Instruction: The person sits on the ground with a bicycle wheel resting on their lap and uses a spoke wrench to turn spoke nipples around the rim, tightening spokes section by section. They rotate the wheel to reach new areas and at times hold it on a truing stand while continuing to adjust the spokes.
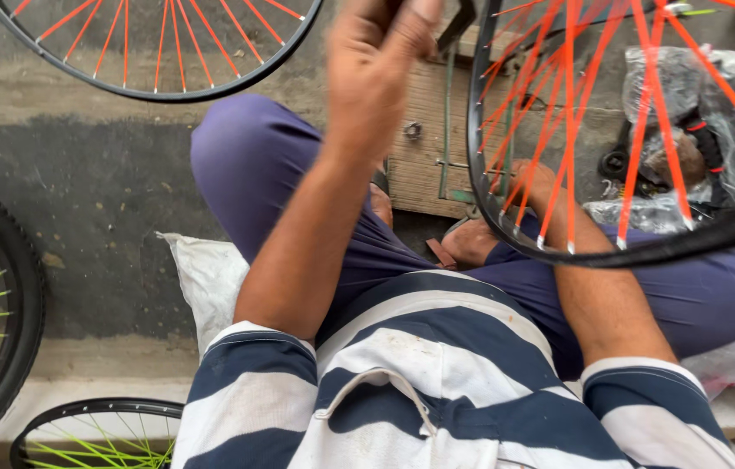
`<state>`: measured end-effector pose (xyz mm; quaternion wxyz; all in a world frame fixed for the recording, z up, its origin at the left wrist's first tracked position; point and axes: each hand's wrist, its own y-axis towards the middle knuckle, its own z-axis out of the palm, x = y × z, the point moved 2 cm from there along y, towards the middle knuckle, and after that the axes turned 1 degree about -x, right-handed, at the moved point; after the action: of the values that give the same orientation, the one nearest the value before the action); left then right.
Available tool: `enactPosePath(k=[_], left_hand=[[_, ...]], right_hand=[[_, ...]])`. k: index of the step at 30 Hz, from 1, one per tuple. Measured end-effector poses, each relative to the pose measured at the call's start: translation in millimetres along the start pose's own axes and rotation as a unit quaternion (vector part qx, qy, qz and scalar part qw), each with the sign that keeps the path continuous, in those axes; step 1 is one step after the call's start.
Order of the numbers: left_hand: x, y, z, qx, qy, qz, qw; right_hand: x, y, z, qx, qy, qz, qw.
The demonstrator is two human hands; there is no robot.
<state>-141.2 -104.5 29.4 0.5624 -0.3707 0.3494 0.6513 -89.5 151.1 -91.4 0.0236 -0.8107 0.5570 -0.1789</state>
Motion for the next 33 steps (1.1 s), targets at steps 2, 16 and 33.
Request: enactPosePath(k=[2,16,33], left_hand=[[-17.2,7.0,-16.6,-0.017,-0.014,0.055,0.998],[21.2,18.5,-4.6,-0.055,0.029,-0.013,0.998],[54.9,13.1,3.4,-0.003,0.272,-0.018,0.962]], right_hand=[[-2.7,2.6,11.9,-0.025,-0.047,-0.005,0.999],[67.1,-3.2,72.4,-0.008,-0.134,-0.185,0.974],[47.6,-2.3,68.1,0.026,-0.085,-0.127,0.988]])
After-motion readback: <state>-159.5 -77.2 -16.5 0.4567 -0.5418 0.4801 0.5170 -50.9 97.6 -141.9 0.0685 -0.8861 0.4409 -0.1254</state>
